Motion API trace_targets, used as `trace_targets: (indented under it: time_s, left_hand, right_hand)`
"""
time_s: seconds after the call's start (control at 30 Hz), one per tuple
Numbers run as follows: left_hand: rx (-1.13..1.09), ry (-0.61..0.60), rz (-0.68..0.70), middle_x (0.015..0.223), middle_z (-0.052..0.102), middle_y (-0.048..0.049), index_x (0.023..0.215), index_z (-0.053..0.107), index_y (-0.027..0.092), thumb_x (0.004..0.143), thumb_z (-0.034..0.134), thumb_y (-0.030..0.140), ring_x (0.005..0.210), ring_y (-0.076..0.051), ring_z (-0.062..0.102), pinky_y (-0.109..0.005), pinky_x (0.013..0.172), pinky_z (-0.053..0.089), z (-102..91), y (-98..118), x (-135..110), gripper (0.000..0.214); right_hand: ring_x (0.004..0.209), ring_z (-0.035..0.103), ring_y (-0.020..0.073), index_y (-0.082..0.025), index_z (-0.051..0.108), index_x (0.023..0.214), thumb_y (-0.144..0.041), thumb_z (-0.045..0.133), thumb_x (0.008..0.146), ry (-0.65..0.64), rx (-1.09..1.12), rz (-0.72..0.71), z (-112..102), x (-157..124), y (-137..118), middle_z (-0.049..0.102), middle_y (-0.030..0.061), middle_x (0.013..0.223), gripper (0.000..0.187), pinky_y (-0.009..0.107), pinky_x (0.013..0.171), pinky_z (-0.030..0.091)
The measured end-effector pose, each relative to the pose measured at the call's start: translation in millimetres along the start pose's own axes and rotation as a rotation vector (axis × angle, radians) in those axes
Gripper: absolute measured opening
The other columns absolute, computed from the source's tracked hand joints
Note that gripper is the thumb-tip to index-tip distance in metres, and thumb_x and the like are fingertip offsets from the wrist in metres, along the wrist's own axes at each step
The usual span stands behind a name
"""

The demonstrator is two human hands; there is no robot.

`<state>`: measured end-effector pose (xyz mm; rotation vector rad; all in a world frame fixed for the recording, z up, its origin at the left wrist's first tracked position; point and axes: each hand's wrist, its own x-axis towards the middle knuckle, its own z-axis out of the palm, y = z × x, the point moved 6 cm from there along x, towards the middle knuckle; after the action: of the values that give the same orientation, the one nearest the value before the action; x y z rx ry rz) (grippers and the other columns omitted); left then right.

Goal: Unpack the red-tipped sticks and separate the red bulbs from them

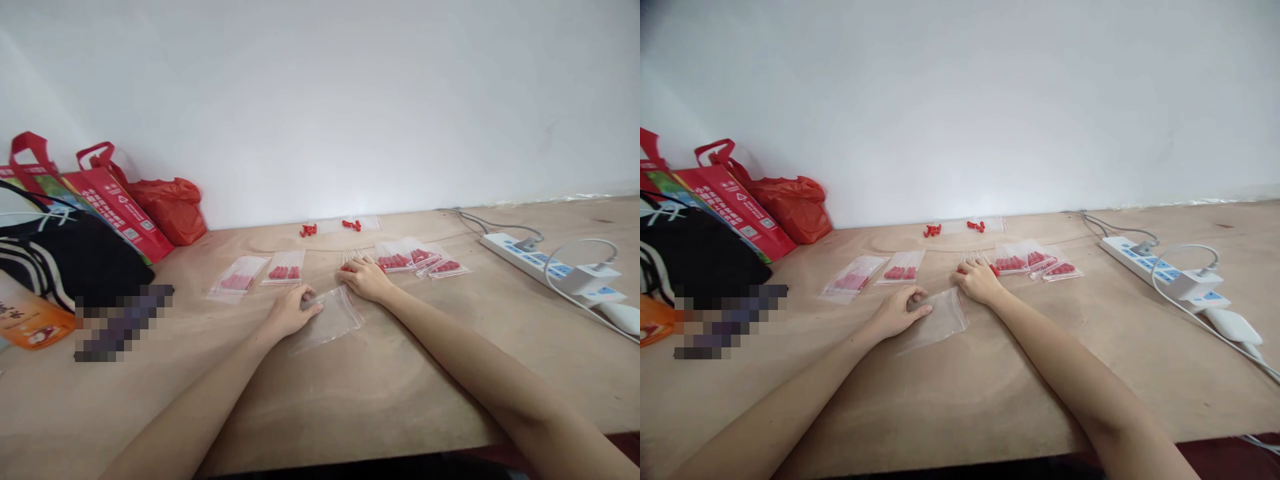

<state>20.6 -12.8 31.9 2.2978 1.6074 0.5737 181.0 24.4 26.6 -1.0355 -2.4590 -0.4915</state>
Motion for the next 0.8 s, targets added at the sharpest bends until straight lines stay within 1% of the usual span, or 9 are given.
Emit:
trace_targets:
  time_s: [0.13, 0.2, 0.27, 0.33, 0.43, 0.5, 0.57, 0.7, 0.8]
  left_hand:
    - [-0.088, -0.062, -0.057, 0.063, 0.055, 0.0015, 0.070, 0.055, 0.018, 0.067, 0.056, 0.040, 0.060, -0.014, 0.052, -0.024, 0.053, 0.037, 2.3, -8.1, 2.3, 0.023]
    - [-0.184, 0.018, -0.045, 0.062, 0.055, 0.0021, 0.068, 0.052, 0.018, 0.069, 0.052, 0.041, 0.059, -0.013, 0.052, -0.023, 0.054, 0.037, -7.5, -14.8, 7.7, 0.022]
    - [-0.264, 0.189, -0.098, 0.066, 0.057, 0.0013, 0.072, 0.050, 0.018, 0.071, 0.048, 0.040, 0.061, -0.013, 0.054, -0.023, 0.058, 0.040, -27.9, -33.3, 13.7, 0.021]
    - [-0.221, 0.391, -0.259, 0.067, 0.058, 0.0001, 0.076, 0.050, 0.018, 0.071, 0.048, 0.038, 0.063, -0.014, 0.056, -0.024, 0.059, 0.041, -54.9, -64.4, 14.8, 0.021]
    - [-0.013, 0.589, -0.534, 0.078, 0.061, -0.0037, 0.085, 0.052, 0.017, 0.072, 0.050, 0.035, 0.075, -0.018, 0.058, -0.026, 0.065, 0.042, -95.0, -112.3, 3.8, 0.022]
    - [0.163, 0.587, -0.708, 0.087, 0.062, -0.0056, 0.090, 0.053, 0.018, 0.074, 0.050, 0.038, 0.082, -0.021, 0.058, -0.029, 0.068, 0.043, -112.8, -137.3, -7.9, 0.026]
    - [0.215, 0.574, -0.773, 0.091, 0.062, -0.0091, 0.091, 0.053, 0.016, 0.071, 0.054, 0.038, 0.087, -0.026, 0.057, -0.034, 0.072, 0.043, -122.6, -152.5, -18.2, 0.029]
    - [0.273, 0.581, -0.828, 0.102, 0.057, -0.0155, 0.102, 0.049, 0.013, 0.068, 0.057, 0.043, 0.098, -0.036, 0.049, -0.048, 0.078, 0.038, -126.5, -161.2, -31.8, 0.046]
    - [0.350, 0.648, -0.730, 0.113, 0.049, -0.0168, 0.106, 0.048, 0.014, 0.071, 0.051, 0.048, 0.108, -0.039, 0.039, -0.054, 0.081, 0.034, -123.7, -147.5, -28.7, 0.049]
  right_hand:
    - [0.085, 0.048, 0.0177, -0.019, 0.063, 0.094, -0.026, 0.041, 0.086, 0.086, 0.051, 0.056, -6.8, -5.0, 1.8, 0.056, 0.0090, 0.097, 0.024, 0.032, 0.073, 0.033]
    - [0.085, 0.048, 0.0171, -0.018, 0.062, 0.095, -0.026, 0.040, 0.086, 0.140, 0.096, 0.089, -11.2, -10.1, 2.7, 0.054, 0.0098, 0.100, 0.025, 0.031, 0.072, 0.034]
    - [0.083, 0.048, 0.0166, -0.018, 0.062, 0.094, -0.024, 0.041, 0.085, 0.185, 0.131, 0.109, -16.5, -16.6, 2.4, 0.053, 0.0100, 0.100, 0.024, 0.030, 0.071, 0.036]
    - [0.084, 0.047, 0.0173, -0.017, 0.062, 0.093, -0.022, 0.042, 0.083, 0.230, 0.140, 0.111, -23.3, -24.0, 0.5, 0.052, 0.0103, 0.099, 0.023, 0.031, 0.072, 0.037]
    - [0.087, 0.046, 0.0189, -0.018, 0.063, 0.090, -0.017, 0.045, 0.079, 0.287, 0.124, 0.086, -33.9, -34.9, -4.3, 0.051, 0.0100, 0.098, 0.020, 0.033, 0.074, 0.037]
    - [0.088, 0.045, 0.0191, -0.019, 0.063, 0.088, -0.015, 0.046, 0.077, 0.304, 0.115, 0.064, -39.4, -40.9, -7.5, 0.052, 0.0094, 0.099, 0.020, 0.033, 0.074, 0.037]
    - [0.088, 0.045, 0.0193, -0.019, 0.063, 0.088, -0.015, 0.047, 0.076, 0.302, 0.117, 0.041, -42.9, -45.3, -10.3, 0.052, 0.0093, 0.100, 0.020, 0.034, 0.075, 0.036]
    - [0.091, 0.045, 0.0195, -0.018, 0.062, 0.089, -0.015, 0.047, 0.077, 0.284, 0.131, 0.032, -45.8, -51.0, -12.2, 0.052, 0.0097, 0.100, 0.021, 0.033, 0.076, 0.036]
    - [0.089, 0.046, 0.0191, -0.019, 0.062, 0.089, -0.015, 0.045, 0.077, 0.276, 0.138, 0.050, -46.8, -54.8, -11.0, 0.052, 0.0096, 0.100, 0.021, 0.033, 0.076, 0.037]
